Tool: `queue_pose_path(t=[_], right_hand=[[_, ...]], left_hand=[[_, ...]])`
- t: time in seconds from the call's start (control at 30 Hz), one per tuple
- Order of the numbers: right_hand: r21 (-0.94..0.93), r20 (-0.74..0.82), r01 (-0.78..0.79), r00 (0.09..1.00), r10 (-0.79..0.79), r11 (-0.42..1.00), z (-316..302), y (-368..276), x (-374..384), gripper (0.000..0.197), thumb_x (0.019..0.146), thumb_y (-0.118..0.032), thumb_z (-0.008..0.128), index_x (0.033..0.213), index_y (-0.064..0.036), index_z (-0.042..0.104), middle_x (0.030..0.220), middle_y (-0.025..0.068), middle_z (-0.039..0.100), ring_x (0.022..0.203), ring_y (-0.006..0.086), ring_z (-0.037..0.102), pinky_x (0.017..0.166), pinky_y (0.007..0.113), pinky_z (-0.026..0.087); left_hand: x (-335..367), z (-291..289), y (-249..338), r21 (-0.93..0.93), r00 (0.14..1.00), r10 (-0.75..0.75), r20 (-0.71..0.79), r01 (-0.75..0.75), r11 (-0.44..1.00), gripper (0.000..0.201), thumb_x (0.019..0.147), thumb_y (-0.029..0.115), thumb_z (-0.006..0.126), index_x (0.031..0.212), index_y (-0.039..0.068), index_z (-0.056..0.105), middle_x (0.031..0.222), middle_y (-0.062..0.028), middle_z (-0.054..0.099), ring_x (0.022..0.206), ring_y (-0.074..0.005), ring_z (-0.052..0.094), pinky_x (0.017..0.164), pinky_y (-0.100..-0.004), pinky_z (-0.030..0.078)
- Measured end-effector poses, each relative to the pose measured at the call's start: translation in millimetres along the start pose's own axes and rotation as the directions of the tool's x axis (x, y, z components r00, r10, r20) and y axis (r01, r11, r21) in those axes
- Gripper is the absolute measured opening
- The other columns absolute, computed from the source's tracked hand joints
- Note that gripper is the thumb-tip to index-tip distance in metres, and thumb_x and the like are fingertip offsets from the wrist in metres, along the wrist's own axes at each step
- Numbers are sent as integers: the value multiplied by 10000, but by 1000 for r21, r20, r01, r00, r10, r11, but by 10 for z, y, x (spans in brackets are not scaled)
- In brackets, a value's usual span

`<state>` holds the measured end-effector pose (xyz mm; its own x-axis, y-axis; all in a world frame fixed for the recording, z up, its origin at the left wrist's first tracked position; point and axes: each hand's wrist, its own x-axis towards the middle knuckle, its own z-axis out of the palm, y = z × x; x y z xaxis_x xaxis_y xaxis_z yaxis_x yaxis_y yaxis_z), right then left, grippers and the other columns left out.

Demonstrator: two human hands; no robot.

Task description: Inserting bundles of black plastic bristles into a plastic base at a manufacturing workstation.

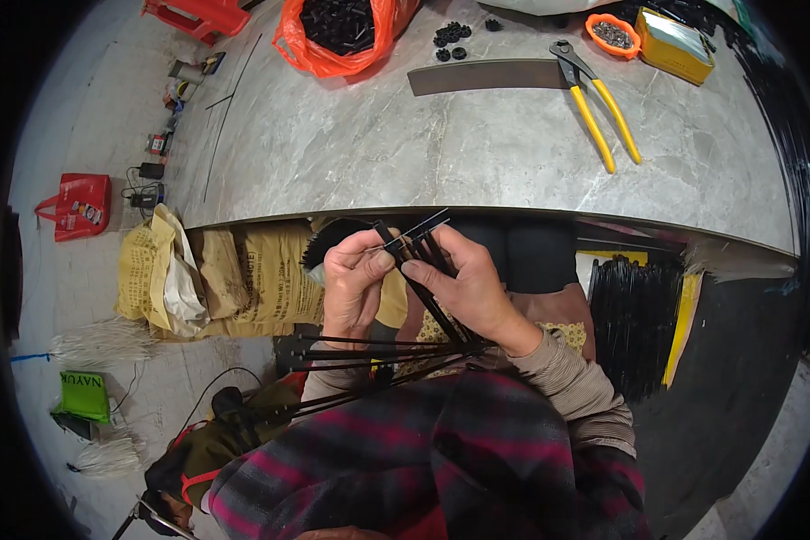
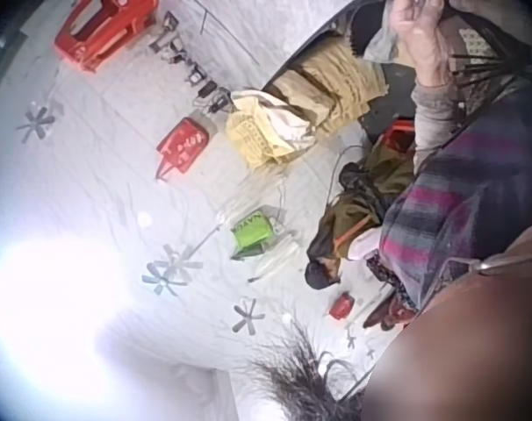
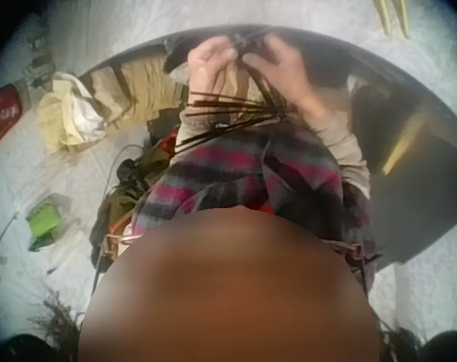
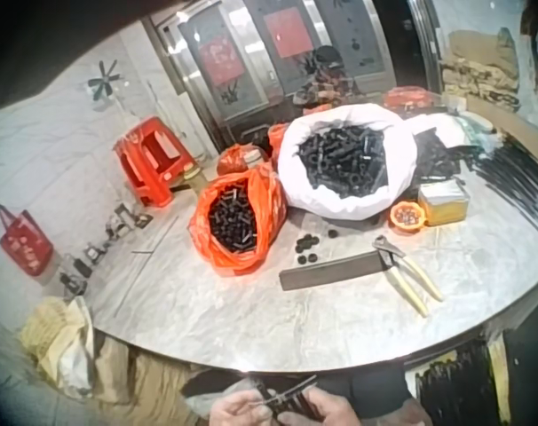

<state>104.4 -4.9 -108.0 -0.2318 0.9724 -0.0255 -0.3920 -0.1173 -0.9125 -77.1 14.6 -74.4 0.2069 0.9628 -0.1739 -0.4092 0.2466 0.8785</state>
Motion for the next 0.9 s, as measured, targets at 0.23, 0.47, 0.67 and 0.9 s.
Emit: queue_pose_path(t=[0.23,0.47,0.67,0.9], right_hand=[[140,10,-56,998,55,989,-25,-56,60,173,937,-74,722,1043,-15,600,923,-44,607,857,13,537,739,198,468],[149,45,-55,998,49,987,-36,22,50,279,952,-100,710,1190,2,606,1030,-16,654,932,47,586,843,222,492],[164,-3,-29,1000,30,986,2,5,6,194,978,-118,684,1120,-12,606,968,-36,631,864,22,563,762,191,480],[139,-47,-3,999,9,990,67,-63,-23,119,988,-98,666,1055,-16,614,915,-62,594,790,-4,512,667,170,428]], left_hand=[[81,-32,-24,-4,996,-45,73,45,999,295,865,-83,691,1157,-63,659,1107,-136,712,1011,-194,684,929,-321,548],[131,-105,-22,-54,990,-74,119,81,995,287,869,-83,684,1154,-51,664,1101,-124,711,1007,-193,685,940,-317,545],[152,-92,-49,-125,987,14,162,7,992,300,861,-62,708,1159,-47,672,1106,-122,710,1011,-187,685,945,-313,543],[122,-118,-50,-131,993,-37,108,51,990,351,831,-38,747,1173,-55,670,1075,-134,726,973,-194,702,929,-315,549]])
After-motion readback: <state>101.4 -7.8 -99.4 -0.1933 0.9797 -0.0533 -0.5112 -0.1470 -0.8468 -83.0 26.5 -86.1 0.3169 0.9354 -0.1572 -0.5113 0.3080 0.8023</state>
